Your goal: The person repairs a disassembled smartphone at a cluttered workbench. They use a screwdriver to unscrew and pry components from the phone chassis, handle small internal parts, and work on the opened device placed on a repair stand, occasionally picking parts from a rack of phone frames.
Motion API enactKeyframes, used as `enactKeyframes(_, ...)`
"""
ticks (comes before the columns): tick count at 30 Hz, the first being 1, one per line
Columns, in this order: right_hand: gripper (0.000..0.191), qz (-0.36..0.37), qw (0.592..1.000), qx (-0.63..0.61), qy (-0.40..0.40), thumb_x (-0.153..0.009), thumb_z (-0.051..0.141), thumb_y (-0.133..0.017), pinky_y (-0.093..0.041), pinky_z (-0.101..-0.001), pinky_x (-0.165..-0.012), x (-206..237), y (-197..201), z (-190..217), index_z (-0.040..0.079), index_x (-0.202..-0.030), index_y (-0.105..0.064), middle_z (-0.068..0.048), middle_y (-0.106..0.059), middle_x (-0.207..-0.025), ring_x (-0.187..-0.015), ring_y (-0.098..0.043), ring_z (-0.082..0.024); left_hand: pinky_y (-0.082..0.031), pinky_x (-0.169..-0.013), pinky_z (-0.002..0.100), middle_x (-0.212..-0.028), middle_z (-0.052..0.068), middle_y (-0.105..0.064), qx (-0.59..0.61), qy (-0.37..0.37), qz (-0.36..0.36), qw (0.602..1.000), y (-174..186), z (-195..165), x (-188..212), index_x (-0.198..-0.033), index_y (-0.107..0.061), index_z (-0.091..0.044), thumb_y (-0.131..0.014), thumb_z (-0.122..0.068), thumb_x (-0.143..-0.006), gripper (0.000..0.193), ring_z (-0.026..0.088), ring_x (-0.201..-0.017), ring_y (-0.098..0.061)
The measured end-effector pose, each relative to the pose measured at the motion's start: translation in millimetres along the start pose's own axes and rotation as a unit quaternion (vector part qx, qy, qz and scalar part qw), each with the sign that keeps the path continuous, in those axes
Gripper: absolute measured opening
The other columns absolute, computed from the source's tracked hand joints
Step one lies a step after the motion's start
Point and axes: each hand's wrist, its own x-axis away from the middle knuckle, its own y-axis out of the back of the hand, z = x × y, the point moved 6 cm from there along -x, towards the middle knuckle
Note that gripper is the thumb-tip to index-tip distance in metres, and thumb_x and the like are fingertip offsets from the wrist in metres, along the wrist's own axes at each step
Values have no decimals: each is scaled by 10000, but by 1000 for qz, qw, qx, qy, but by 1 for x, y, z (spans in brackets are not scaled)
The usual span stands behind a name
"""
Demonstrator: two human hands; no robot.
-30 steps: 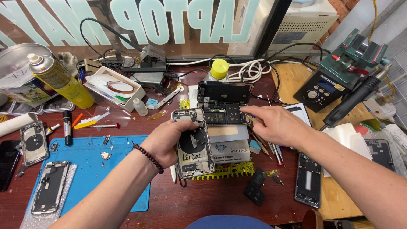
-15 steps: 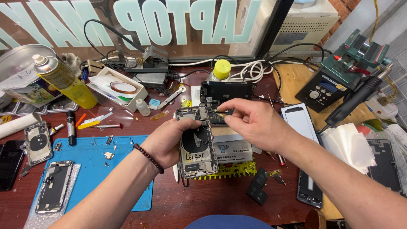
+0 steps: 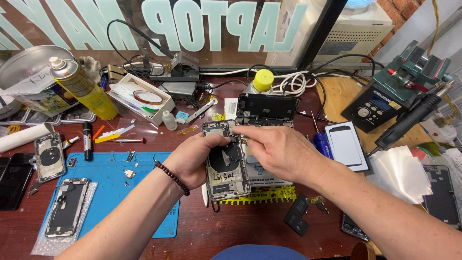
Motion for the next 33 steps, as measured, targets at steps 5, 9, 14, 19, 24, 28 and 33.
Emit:
enactKeyframes(5,414,-12,998,66,18,-916,190,-588,-564,-492,-679,4,-4,3,213,-1325,-649,-125,-733,-889,-805,-710,-356,-642,-815,407,-981,89,-732,0,4,-3,1000,1,-1,-2,-1085,-652,-21,-605,-29,-909,183,204,-839,-733)
enactKeyframes(9,411,-12,997,73,-15,-922,181,-588,-570,-478,-667,3,-7,2,224,-1326,-651,-117,-726,-903,-788,-705,-357,-640,-812,407,-976,86,-733,2,4,1,1000,1,-1,-4,-1080,-655,-22,-605,-31,-911,177,200,-838,-734)
enactKeyframes(14,401,-65,998,0,18,-933,125,-577,-577,-457,-683,5,-4,6,168,-1324,-653,-130,-723,-928,-803,-709,-350,-639,-810,410,-966,92,-733,7,21,-5,1000,5,-2,-4,-1064,-665,-9,-610,-55,-925,156,205,-832,-732)
enactKeyframes(19,376,-64,991,-77,-87,-977,163,-551,-565,-398,-658,8,-14,-10,185,-1334,-665,-87,-723,-828,-728,-730,-241,-631,-798,409,-953,87,-728,17,21,11,1000,1,-1,-5,-1047,-665,-19,-599,-68,-930,143,207,-821,-727)
enactKeyframes(24,413,-55,923,-318,-208,-1016,177,-517,-425,-261,-518,2,-27,-30,151,-1394,-680,18,-549,-673,-583,-479,-61,-627,-795,406,-942,84,-722,8,19,-17,1000,3,-1,-4,-1033,-664,-22,-599,-80,-932,133,205,-817,-721)
enactKeyframes(28,438,-31,823,-496,-276,-1004,179,-500,-296,-211,-420,4,-33,-34,141,-1416,-643,52,-477,-659,-491,-348,-21,-618,-831,415,-947,90,-721,13,18,-36,999,11,-1,-4,-1034,-663,-13,-601,-89,-940,136,212,-839,-718)
enactKeyframes(33,468,-1,774,-579,-258,-1005,178,-493,-255,-205,-386,-9,-29,-25,106,-1457,-592,42,-479,-676,-455,-309,-19,-578,-918,444,-981,113,-723,18,18,-15,1000,34,-3,2,-1066,-658,25,-538,-5,-885,220,248,-911,-693)
